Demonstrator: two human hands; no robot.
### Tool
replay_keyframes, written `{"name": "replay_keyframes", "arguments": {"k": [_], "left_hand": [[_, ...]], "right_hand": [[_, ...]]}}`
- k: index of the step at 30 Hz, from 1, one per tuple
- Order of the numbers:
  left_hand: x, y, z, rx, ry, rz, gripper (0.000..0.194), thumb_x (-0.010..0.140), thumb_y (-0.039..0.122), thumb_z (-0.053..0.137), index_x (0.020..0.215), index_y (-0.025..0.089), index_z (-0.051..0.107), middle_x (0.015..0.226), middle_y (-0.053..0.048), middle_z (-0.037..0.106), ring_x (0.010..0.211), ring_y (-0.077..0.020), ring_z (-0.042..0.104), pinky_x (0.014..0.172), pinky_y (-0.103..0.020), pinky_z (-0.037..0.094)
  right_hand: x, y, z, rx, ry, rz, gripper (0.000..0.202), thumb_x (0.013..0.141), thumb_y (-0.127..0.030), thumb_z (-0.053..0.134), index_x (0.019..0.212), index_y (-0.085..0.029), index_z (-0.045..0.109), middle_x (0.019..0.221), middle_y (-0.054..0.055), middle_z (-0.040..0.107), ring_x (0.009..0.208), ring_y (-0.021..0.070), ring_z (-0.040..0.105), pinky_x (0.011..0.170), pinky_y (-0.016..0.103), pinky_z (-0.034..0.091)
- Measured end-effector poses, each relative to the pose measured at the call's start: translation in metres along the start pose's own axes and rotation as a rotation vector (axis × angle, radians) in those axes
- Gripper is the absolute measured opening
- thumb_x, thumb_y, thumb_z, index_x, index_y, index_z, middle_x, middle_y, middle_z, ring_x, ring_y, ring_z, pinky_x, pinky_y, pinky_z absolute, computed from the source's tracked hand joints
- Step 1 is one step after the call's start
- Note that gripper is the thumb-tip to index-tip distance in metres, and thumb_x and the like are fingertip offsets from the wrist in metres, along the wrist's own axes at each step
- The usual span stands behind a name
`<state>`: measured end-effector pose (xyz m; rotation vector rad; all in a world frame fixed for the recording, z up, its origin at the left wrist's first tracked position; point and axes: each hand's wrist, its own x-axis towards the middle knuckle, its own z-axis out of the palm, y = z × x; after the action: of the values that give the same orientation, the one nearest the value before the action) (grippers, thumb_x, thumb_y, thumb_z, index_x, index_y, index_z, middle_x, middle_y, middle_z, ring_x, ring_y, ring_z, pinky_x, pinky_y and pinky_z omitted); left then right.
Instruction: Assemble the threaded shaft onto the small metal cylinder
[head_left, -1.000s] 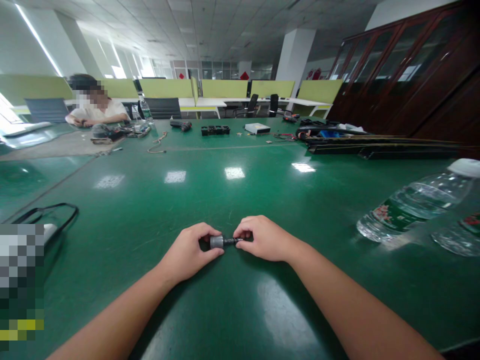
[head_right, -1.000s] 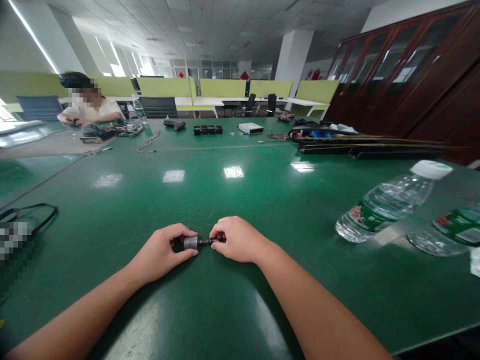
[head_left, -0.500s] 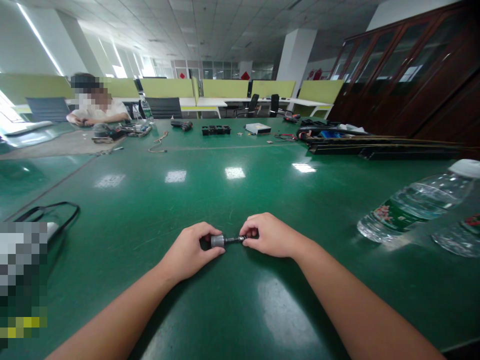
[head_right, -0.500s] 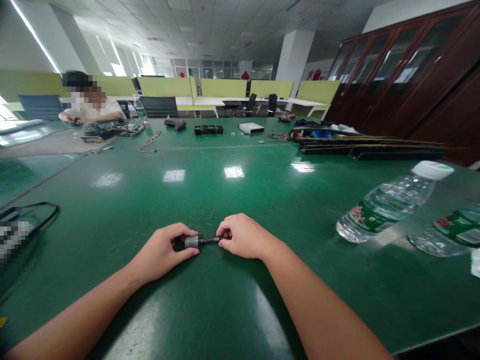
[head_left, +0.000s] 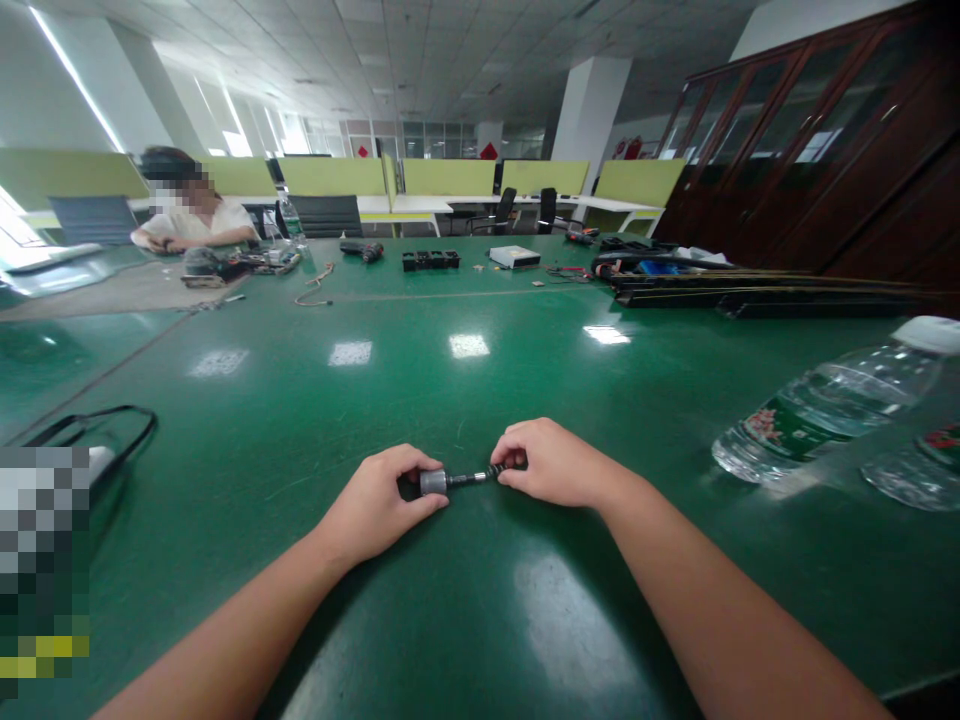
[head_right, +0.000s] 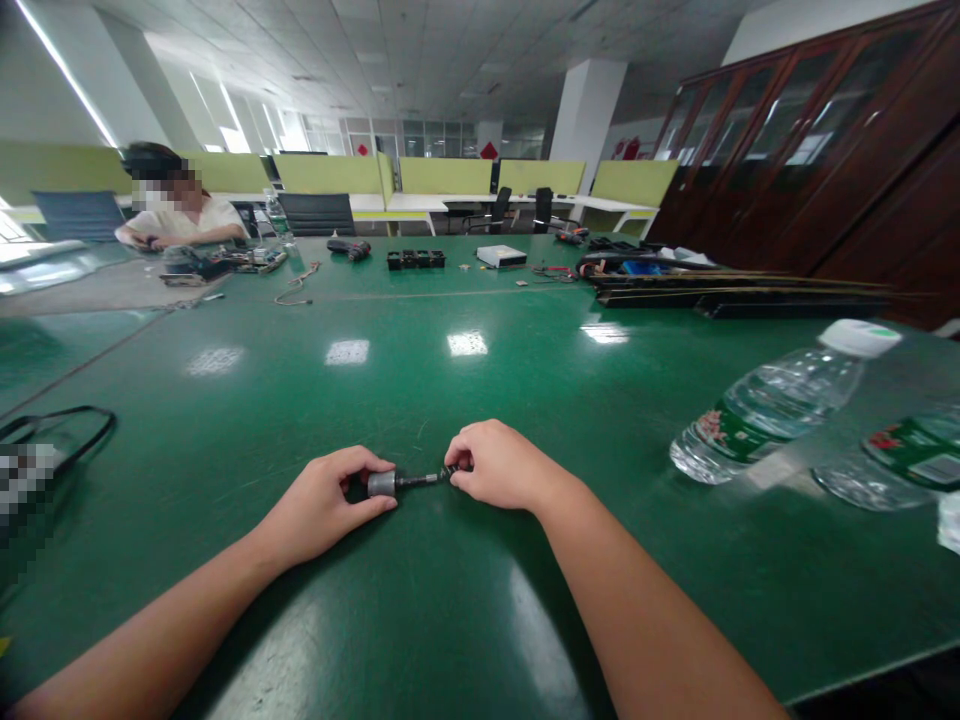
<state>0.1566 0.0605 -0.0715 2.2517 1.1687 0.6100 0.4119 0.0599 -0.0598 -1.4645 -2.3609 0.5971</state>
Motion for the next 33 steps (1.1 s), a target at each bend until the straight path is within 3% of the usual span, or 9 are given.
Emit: {"name": "replay_keyframes", "arguments": {"k": [10,13,16,23,33], "left_hand": [[0.004,0.003,0.002,0.006,0.005,0.006,0.022,0.076,0.029,0.073,0.097,0.021,0.071,0.089,-0.002,0.07,0.081,-0.0182,0.063,0.073,-0.028,0.048],[0.005,0.003,0.003,0.004,0.01,0.009,0.022,0.076,0.029,0.073,0.097,0.021,0.071,0.089,-0.002,0.07,0.08,-0.018,0.063,0.073,-0.028,0.048],[0.005,0.002,0.004,0.001,0.012,0.011,0.023,0.076,0.03,0.073,0.097,0.021,0.071,0.088,-0.002,0.07,0.08,-0.018,0.063,0.072,-0.028,0.048],[0.006,0.001,0.006,0.007,0.009,0.006,0.022,0.076,0.029,0.073,0.096,0.021,0.07,0.089,-0.002,0.07,0.081,-0.0182,0.063,0.073,-0.028,0.047],[0.005,0.003,0.005,0.013,0.01,0.003,0.022,0.076,0.028,0.073,0.096,0.021,0.07,0.089,-0.002,0.071,0.08,-0.0182,0.064,0.073,-0.028,0.048]], "right_hand": [[0.004,-0.012,0.013,0.12,0.031,-0.077,0.015,0.076,-0.017,0.068,0.09,-0.018,0.074,0.083,0.003,0.068,0.075,0.0138,0.06,0.069,0.026,0.045],[0.006,-0.013,0.023,0.338,0.031,-0.114,0.041,0.073,-0.006,0.064,0.111,-0.019,0.067,0.089,0.001,0.069,0.078,0.012,0.062,0.075,0.024,0.048],[0.008,-0.012,0.029,0.413,0.033,-0.094,0.049,0.072,-0.003,0.062,0.118,-0.02,0.063,0.092,0.001,0.071,0.08,0.0119,0.064,0.079,0.025,0.049],[0.007,-0.013,0.025,0.259,0.048,-0.111,0.031,0.069,-0.008,0.068,0.099,-0.019,0.07,0.087,0.002,0.069,0.079,0.0138,0.062,0.075,0.026,0.048],[0.007,-0.014,0.024,0.201,0.039,-0.128,0.025,0.072,-0.013,0.069,0.096,-0.019,0.071,0.087,0.002,0.068,0.078,0.014,0.059,0.072,0.025,0.044]]}}
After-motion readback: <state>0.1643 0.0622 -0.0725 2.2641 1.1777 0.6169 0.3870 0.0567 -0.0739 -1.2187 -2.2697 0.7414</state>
